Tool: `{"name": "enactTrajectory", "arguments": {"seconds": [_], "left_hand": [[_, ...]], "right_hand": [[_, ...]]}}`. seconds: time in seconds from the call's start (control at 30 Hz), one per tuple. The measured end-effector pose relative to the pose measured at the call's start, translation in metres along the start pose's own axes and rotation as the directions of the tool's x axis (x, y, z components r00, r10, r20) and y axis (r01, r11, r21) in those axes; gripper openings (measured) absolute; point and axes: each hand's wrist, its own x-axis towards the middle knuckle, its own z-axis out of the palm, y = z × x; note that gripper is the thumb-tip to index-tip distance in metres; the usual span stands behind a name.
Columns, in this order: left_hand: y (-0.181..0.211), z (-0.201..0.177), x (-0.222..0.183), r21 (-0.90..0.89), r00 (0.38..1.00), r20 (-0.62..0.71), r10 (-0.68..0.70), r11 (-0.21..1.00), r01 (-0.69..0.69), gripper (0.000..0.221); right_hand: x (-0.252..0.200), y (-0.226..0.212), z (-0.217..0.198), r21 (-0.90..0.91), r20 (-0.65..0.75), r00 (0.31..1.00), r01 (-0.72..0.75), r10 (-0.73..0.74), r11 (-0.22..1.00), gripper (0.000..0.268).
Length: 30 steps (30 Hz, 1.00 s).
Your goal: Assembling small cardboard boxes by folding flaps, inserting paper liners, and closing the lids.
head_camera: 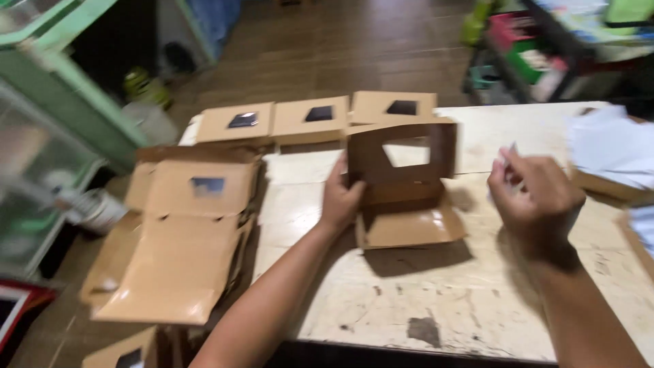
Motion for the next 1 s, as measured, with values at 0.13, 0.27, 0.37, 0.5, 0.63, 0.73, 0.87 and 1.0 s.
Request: {"name": "enactTrajectory", "arguments": {"seconds": [0.13, 0.27, 0.37, 0.5, 0.63, 0.73, 0.87, 1.0], "left_hand": [[0.035, -0.003, -0.005, -0.025, 0.995, 0.045, -0.095, 0.995, 0.096, 0.072], [0.049, -0.004, -0.009, -0.025, 0.986, 0.095, -0.138, 0.99, 0.141, 0.065], [0.049, -0.005, -0.008, -0.001, 0.987, 0.098, -0.126, 0.992, 0.126, 0.065], [0.042, -0.004, -0.007, 0.018, 0.991, 0.09, -0.1, 0.995, 0.099, 0.063], [0.039, -0.003, -0.007, 0.039, 0.984, 0.105, -0.144, 0.989, 0.14, 0.064], [0.035, -0.001, -0.007, 0.022, 0.992, 0.101, -0.076, 0.997, 0.074, 0.063], [0.033, -0.003, -0.007, 0.033, 0.992, 0.097, -0.075, 0.997, 0.072, 0.063], [0.025, -0.006, -0.005, -0.047, 0.994, 0.067, -0.084, 0.995, 0.087, 0.075]], "right_hand": [[-0.01, -0.049, 0.02, 0.208, 0.159, 0.98, 0.081, -0.115, 0.975, 0.013], [-0.016, -0.081, 0.036, 0.4, 0.29, 0.939, 0.054, -0.183, 0.915, 0.025], [-0.015, -0.091, 0.044, 0.466, 0.388, 0.897, 0.008, -0.212, 0.885, 0.03], [-0.015, -0.083, 0.043, 0.463, 0.553, 0.818, -0.143, -0.159, 0.875, 0.024], [-0.014, -0.063, 0.042, 0.295, 0.683, 0.725, -0.161, -0.09, 0.942, 0.017], [-0.007, -0.063, 0.039, 0.21, 0.796, 0.595, -0.105, -0.108, 0.972, 0.028], [0.002, -0.076, 0.035, 0.199, 0.962, 0.225, -0.179, -0.157, 0.963, 0.041], [-0.007, -0.069, 0.036, 0.456, 0.838, 0.401, -0.143, -0.37, 0.878, 0.038]]}}
